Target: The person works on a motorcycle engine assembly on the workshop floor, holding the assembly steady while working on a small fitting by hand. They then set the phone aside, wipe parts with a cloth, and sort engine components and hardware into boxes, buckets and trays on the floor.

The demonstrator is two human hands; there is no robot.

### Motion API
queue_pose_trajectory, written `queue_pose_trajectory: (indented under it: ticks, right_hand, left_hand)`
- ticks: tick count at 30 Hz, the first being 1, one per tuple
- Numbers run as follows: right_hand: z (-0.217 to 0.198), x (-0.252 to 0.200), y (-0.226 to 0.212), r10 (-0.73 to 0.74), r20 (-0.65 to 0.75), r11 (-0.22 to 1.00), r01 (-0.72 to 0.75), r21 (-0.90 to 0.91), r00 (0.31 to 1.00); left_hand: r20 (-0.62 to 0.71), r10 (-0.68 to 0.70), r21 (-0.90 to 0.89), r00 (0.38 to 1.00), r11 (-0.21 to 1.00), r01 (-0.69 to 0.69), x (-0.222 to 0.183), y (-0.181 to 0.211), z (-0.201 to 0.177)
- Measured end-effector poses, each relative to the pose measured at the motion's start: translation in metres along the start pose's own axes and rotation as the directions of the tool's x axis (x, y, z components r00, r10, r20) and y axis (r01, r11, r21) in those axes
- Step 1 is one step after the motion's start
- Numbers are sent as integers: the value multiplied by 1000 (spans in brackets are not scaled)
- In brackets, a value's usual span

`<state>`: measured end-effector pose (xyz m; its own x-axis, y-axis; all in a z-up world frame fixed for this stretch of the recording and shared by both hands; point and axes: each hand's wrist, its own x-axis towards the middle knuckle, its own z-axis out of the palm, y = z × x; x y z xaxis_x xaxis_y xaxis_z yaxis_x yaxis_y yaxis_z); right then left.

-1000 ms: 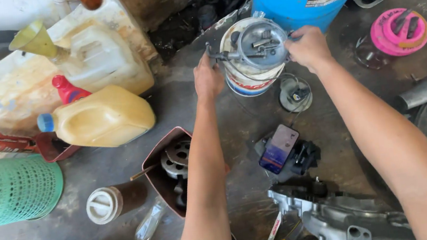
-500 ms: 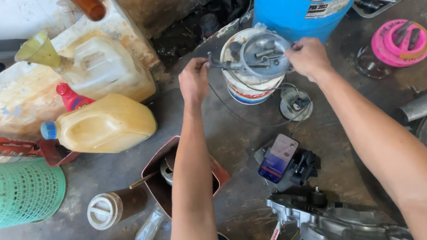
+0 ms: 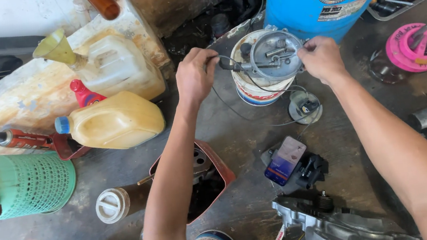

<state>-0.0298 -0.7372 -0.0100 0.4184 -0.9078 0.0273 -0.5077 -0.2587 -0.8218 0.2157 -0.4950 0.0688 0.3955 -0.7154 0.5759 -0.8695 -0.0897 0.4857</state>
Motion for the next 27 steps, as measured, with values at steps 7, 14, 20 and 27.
queue_pose_trajectory:
  ticks: [7, 14, 20, 27]
  right_hand:
    - [3, 22, -14, -99, -43, 992, 95, -84, 994]
    - [-14, 19, -68, -174, -64, 970, 182, 163, 983]
    - [-66, 8, -73, -68, -80, 994, 74, 76, 995]
    - [-110, -38, -18, -16, -196, 1000, 19, 9, 980]
  left_hand:
    - [227, 190, 169, 955, 958, -230, -45, 7, -3]
    - [684, -82, 324, 725, 925, -201, -82, 4, 30]
    - [556, -263, 398, 789, 917, 24, -68, -9, 50]
    - [236, -696, -104, 678, 675, 730, -33, 23, 108]
